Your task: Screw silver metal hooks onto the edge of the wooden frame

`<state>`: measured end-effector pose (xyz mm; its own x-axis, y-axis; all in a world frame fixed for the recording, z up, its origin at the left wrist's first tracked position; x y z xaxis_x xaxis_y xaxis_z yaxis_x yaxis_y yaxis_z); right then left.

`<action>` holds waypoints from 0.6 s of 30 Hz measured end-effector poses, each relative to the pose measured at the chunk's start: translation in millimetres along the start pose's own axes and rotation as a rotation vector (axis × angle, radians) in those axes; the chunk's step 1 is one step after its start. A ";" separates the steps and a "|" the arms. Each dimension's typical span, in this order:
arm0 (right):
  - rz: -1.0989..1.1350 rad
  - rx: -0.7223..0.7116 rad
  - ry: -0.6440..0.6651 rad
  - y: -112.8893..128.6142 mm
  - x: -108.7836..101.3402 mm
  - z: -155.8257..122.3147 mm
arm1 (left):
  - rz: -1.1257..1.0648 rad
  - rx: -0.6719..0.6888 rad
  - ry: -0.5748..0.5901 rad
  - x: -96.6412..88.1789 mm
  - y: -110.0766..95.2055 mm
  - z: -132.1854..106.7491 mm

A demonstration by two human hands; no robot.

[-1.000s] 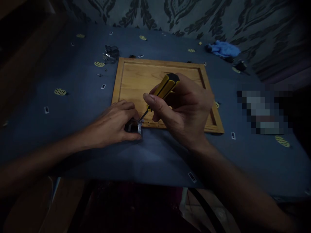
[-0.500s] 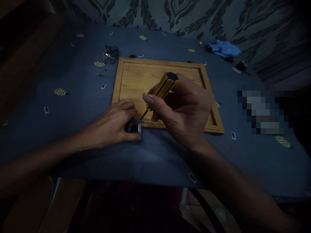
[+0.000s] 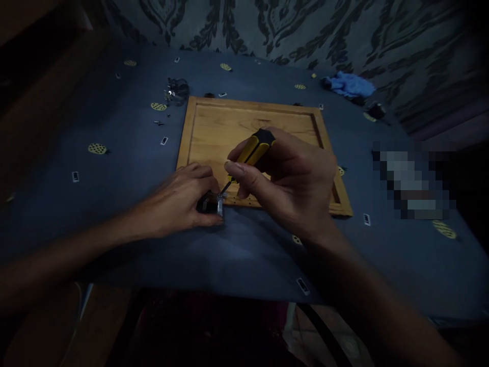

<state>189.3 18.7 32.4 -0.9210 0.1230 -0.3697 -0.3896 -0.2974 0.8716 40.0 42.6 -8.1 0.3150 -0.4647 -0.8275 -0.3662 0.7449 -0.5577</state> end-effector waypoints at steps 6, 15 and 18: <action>0.020 -0.027 -0.030 4.6 -1.0 -1.5 | -0.006 0.002 0.005 0.5 0.4 0.3; 0.139 -0.027 -0.211 7.8 -11.3 -0.1 | 0.005 -0.013 0.034 -1.6 -1.8 2.4; 0.079 -0.041 -0.182 4.1 -7.7 0.3 | 0.003 0.001 0.025 -1.2 -1.4 2.0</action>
<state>194.8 16.9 39.0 -0.9352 0.2662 -0.2334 -0.3195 -0.3508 0.8802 42.0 43.1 -6.2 0.2920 -0.4738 -0.8308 -0.3666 0.7468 -0.5548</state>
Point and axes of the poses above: each hand's wrist, its own z-axis towards the middle knuckle, its own x-axis out of the palm, y = z × x, the point moved 5 cm from there along z, towards the middle knuckle, and after that the axes turned 14 degrees about x, right-handed, at the moved point
